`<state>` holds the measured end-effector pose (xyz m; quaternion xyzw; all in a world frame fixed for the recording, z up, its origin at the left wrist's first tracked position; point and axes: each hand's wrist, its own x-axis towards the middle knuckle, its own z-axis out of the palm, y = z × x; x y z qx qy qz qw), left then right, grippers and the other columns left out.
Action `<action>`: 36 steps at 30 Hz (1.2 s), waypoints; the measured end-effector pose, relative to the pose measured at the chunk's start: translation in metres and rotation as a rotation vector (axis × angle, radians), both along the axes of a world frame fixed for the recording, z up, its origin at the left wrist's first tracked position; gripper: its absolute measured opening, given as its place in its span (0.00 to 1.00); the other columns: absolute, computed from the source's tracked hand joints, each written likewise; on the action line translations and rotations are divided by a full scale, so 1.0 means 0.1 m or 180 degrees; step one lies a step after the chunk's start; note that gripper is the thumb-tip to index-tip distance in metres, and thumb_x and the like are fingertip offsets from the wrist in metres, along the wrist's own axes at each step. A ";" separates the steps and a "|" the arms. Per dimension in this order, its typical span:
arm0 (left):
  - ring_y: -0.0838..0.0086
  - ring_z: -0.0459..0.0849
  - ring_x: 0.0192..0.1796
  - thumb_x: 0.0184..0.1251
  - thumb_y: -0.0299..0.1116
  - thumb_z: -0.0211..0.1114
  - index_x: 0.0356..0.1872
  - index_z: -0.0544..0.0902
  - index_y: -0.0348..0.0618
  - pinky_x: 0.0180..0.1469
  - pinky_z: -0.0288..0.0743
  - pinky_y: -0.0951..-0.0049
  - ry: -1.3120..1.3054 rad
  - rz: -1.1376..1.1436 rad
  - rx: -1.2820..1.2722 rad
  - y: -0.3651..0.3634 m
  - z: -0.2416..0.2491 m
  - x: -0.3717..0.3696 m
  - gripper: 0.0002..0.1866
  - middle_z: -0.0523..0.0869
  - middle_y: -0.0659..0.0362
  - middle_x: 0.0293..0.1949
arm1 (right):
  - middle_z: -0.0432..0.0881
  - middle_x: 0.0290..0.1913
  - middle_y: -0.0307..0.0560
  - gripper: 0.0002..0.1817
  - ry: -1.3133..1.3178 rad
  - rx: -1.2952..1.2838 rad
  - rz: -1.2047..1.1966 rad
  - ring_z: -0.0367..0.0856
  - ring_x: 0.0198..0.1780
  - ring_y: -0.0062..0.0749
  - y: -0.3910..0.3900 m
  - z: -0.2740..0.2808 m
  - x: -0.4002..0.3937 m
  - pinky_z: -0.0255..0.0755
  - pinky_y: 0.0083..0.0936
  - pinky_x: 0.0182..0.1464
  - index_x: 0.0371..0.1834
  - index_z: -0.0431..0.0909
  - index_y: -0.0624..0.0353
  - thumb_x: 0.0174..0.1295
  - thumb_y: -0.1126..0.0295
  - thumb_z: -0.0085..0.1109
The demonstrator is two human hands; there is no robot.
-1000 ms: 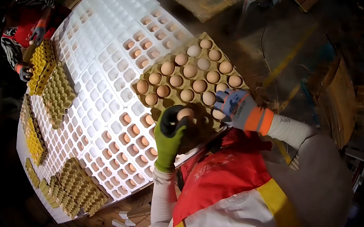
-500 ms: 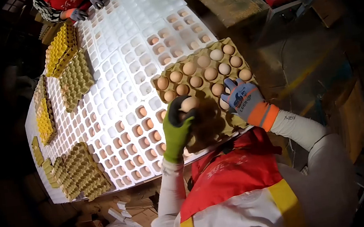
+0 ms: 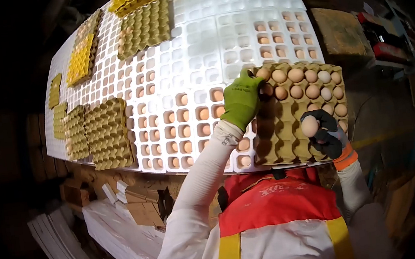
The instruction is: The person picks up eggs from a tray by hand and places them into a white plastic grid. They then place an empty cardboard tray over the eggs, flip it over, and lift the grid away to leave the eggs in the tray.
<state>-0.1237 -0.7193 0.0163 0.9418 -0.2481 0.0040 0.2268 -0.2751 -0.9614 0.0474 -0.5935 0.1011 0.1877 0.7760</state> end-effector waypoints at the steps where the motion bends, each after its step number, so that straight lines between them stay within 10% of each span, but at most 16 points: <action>1: 0.68 0.85 0.41 0.58 0.36 0.75 0.47 0.87 0.52 0.40 0.79 0.67 0.0511 0.0062 -0.0958 0.15 -0.06 -0.01 0.15 0.83 0.60 0.44 | 0.81 0.45 0.38 0.30 -0.0021 -0.0005 0.0091 0.76 0.29 0.16 0.14 -0.03 0.05 0.71 0.17 0.31 0.59 0.75 0.61 0.57 0.57 0.70; 3: 0.77 0.83 0.42 0.60 0.35 0.76 0.54 0.86 0.46 0.43 0.78 0.75 0.2112 0.0504 -0.2639 0.50 -0.04 -0.05 0.20 0.85 0.60 0.46 | 0.82 0.43 0.37 0.29 0.0110 0.0013 0.0337 0.76 0.29 0.15 0.46 0.08 0.21 0.70 0.16 0.29 0.58 0.76 0.60 0.56 0.58 0.71; 4: 0.63 0.86 0.47 0.58 0.42 0.77 0.50 0.87 0.45 0.47 0.81 0.66 0.2133 0.0852 -0.3193 0.73 -0.24 -0.08 0.21 0.87 0.54 0.45 | 0.83 0.42 0.37 0.30 -0.0083 0.0041 0.0285 0.75 0.27 0.13 0.64 -0.03 0.28 0.68 0.15 0.26 0.58 0.77 0.59 0.54 0.59 0.73; 6: 0.61 0.86 0.46 0.59 0.43 0.76 0.50 0.87 0.48 0.45 0.81 0.64 0.0424 0.1429 -0.1504 1.20 -0.28 -0.09 0.19 0.84 0.53 0.48 | 0.85 0.42 0.40 0.24 0.0072 0.0124 0.0448 0.83 0.35 0.20 1.01 0.16 0.54 0.79 0.18 0.36 0.54 0.79 0.60 0.53 0.72 0.74; 10: 0.58 0.84 0.48 0.58 0.38 0.74 0.51 0.86 0.51 0.45 0.79 0.62 0.0050 0.1540 0.0055 1.57 -0.71 0.04 0.19 0.80 0.55 0.50 | 0.83 0.44 0.40 0.22 -0.1283 -0.1312 0.0393 0.82 0.47 0.28 1.79 -0.15 1.17 0.78 0.28 0.49 0.50 0.83 0.56 0.51 0.68 0.80; 12: 0.58 0.84 0.51 0.62 0.38 0.71 0.54 0.85 0.53 0.47 0.79 0.60 0.0299 0.1497 -0.0065 1.59 -0.57 0.05 0.19 0.79 0.55 0.52 | 0.80 0.47 0.45 0.20 -0.3038 -0.3742 -0.0191 0.82 0.47 0.39 2.04 -0.62 1.50 0.78 0.36 0.48 0.47 0.83 0.50 0.51 0.64 0.78; 18: 0.58 0.83 0.55 0.69 0.35 0.63 0.65 0.79 0.56 0.52 0.79 0.57 0.0041 0.1549 -0.0190 2.06 -0.72 0.18 0.22 0.80 0.54 0.62 | 0.73 0.61 0.46 0.23 -0.0793 -0.4605 0.0106 0.82 0.54 0.47 2.43 -1.08 2.23 0.79 0.39 0.52 0.53 0.81 0.44 0.53 0.57 0.73; 24: 0.60 0.83 0.56 0.65 0.32 0.66 0.66 0.78 0.56 0.50 0.81 0.63 0.0097 0.1100 -0.0195 2.23 -0.75 0.21 0.26 0.81 0.55 0.60 | 0.77 0.58 0.45 0.22 -0.1756 -0.3636 -0.0250 0.81 0.55 0.48 2.80 -1.07 2.25 0.79 0.36 0.53 0.58 0.79 0.42 0.58 0.63 0.67; 27: 0.61 0.83 0.53 0.64 0.30 0.65 0.65 0.79 0.55 0.46 0.81 0.65 -0.0095 0.1243 -0.1111 2.35 -0.54 0.31 0.26 0.81 0.56 0.58 | 0.77 0.58 0.43 0.22 -0.1105 -0.4731 0.0814 0.83 0.51 0.44 2.99 -0.96 2.41 0.80 0.38 0.51 0.60 0.79 0.36 0.61 0.61 0.65; 32: 0.56 0.75 0.61 0.62 0.23 0.60 0.65 0.79 0.53 0.68 0.61 0.53 -0.0441 0.1109 -0.0427 2.52 -1.03 0.41 0.28 0.80 0.56 0.59 | 0.79 0.51 0.45 0.20 -0.1297 -0.3432 0.0050 0.81 0.51 0.46 3.24 -0.71 2.42 0.78 0.40 0.48 0.60 0.79 0.38 0.65 0.61 0.62; 36: 0.50 0.71 0.66 0.64 0.23 0.58 0.66 0.77 0.46 0.68 0.63 0.53 -0.0651 0.1354 -0.1304 2.66 -1.08 0.39 0.26 0.78 0.50 0.62 | 0.79 0.52 0.44 0.19 -0.2537 -0.5236 0.1651 0.80 0.52 0.40 3.72 -1.35 2.86 0.72 0.38 0.55 0.61 0.77 0.47 0.66 0.67 0.54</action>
